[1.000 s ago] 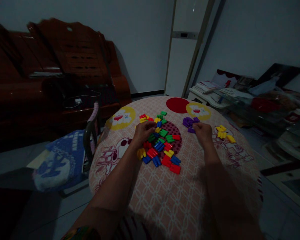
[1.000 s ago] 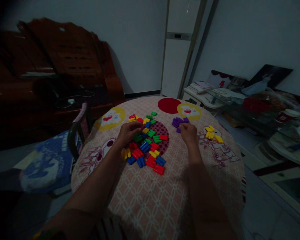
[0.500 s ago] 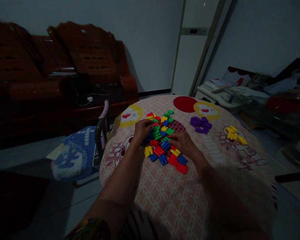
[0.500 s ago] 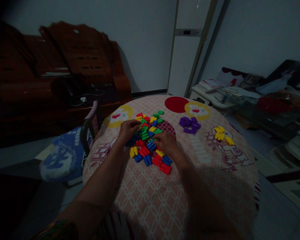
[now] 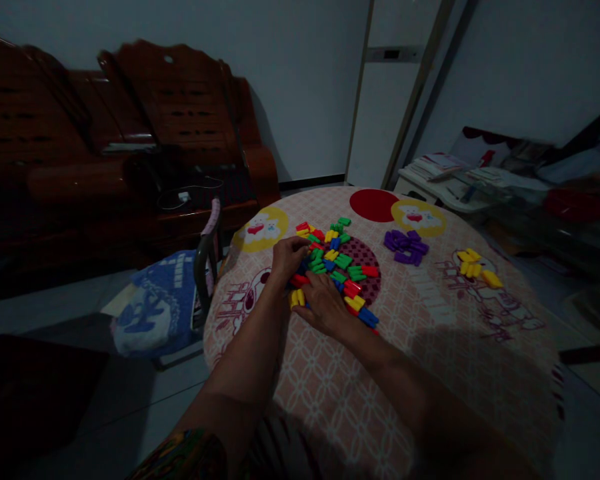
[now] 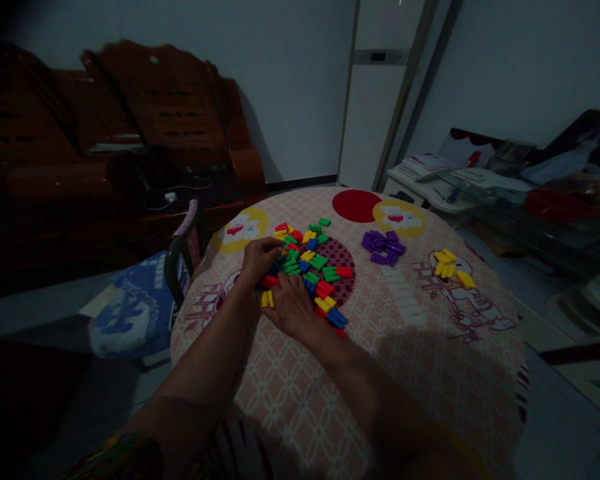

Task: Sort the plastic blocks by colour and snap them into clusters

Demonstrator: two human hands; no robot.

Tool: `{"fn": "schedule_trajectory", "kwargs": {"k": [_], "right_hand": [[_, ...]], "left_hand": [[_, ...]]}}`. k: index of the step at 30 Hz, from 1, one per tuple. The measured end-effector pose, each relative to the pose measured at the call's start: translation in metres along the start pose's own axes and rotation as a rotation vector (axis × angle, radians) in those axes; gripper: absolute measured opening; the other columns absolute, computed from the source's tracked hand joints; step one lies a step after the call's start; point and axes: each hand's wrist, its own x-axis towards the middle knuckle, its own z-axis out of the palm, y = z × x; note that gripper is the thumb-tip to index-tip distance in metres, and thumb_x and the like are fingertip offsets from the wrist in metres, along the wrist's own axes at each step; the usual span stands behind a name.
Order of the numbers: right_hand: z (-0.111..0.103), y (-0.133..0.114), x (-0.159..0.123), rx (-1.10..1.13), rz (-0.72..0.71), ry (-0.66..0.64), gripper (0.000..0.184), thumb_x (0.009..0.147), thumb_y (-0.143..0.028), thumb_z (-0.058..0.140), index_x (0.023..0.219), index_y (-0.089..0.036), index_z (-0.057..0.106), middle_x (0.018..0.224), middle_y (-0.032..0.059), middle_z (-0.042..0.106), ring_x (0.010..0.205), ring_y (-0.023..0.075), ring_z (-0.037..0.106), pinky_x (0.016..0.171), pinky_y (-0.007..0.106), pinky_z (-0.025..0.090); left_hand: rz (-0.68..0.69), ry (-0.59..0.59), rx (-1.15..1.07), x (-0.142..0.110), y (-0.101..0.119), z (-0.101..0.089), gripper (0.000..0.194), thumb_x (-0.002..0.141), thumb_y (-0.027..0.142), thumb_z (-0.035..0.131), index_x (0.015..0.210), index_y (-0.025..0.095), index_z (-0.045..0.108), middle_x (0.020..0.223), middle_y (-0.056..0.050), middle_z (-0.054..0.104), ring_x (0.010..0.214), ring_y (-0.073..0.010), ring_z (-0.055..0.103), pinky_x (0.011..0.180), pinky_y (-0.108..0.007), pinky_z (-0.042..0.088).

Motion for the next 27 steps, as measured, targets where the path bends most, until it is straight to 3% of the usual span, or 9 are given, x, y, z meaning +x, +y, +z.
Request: {"fn": "schedule_trajectory", "kwargs": {"k": [3, 8, 16, 20, 24, 27], "right_hand": [[0.002, 0.004, 0.001, 0.129, 0.017, 0.015, 0.031, 0.079, -0.03, 0.077, 0.104, -0.018, 0.063, 0.136, 0.0159, 0.052, 0.121, 0.0303, 0.048, 0.102, 0.047, 0.04], [0.0, 0.006, 0.001, 0.237, 0.003, 0.017, 0.025, 0.078, -0.024, 0.072, 0.098, -0.02, 0.057, 0.108, 0.0084, 0.061, 0.103, 0.0257, 0.054, 0.092, 0.04, 0.043], [-0.009, 0.03, -0.002, 0.076, 0.168, 0.082, 0.008, 0.08, -0.019, 0.061, 0.088, -0.021, 0.058, 0.094, 0.0082, 0.066, 0.094, 0.0254, 0.057, 0.084, 0.037, 0.043], [-0.015, 0.042, 0.0, 0.167, 0.209, 0.123, 0.008, 0.077, -0.017, 0.064, 0.083, -0.021, 0.06, 0.089, 0.005, 0.068, 0.09, 0.0224, 0.061, 0.08, 0.033, 0.044], [-0.044, 0.073, 0.006, 0.269, 0.376, 0.234, 0.008, 0.075, -0.024, 0.069, 0.076, -0.02, 0.062, 0.077, 0.0023, 0.068, 0.075, 0.0195, 0.063, 0.071, 0.03, 0.046], [-0.083, 0.124, -0.003, 0.208, 0.547, 0.462, 0.011, 0.074, -0.03, 0.069, 0.074, -0.02, 0.064, 0.074, 0.0029, 0.068, 0.072, 0.0196, 0.062, 0.07, 0.031, 0.047]], "left_hand": [[0.005, 0.014, -0.023, 0.0, -0.001, -0.001, 0.023, 0.074, 0.019, 0.066, 0.092, 0.015, 0.079, 0.086, -0.005, 0.078, 0.076, -0.0177, 0.071, 0.075, -0.027, 0.058], [-0.012, 0.022, -0.083, 0.002, -0.005, -0.001, 0.024, 0.073, 0.02, 0.066, 0.093, 0.015, 0.078, 0.089, -0.005, 0.079, 0.074, -0.017, 0.071, 0.072, -0.026, 0.058], [0.026, -0.037, 0.004, 0.005, -0.012, -0.004, 0.027, 0.071, 0.025, 0.068, 0.094, 0.016, 0.079, 0.089, -0.006, 0.079, 0.079, -0.0194, 0.071, 0.075, -0.028, 0.057], [0.079, -0.15, 0.099, 0.005, -0.012, -0.005, 0.028, 0.07, 0.025, 0.068, 0.094, 0.018, 0.08, 0.092, -0.006, 0.079, 0.083, -0.0211, 0.071, 0.076, -0.029, 0.056], [0.123, -0.231, 0.188, 0.004, -0.008, -0.007, 0.025, 0.07, 0.026, 0.069, 0.091, 0.019, 0.081, 0.087, -0.005, 0.078, 0.077, -0.0205, 0.07, 0.074, -0.029, 0.055], [0.134, -0.248, 0.216, 0.004, -0.006, -0.008, 0.024, 0.07, 0.028, 0.071, 0.091, 0.021, 0.081, 0.087, -0.005, 0.078, 0.078, -0.0209, 0.07, 0.075, -0.029, 0.055]]}}
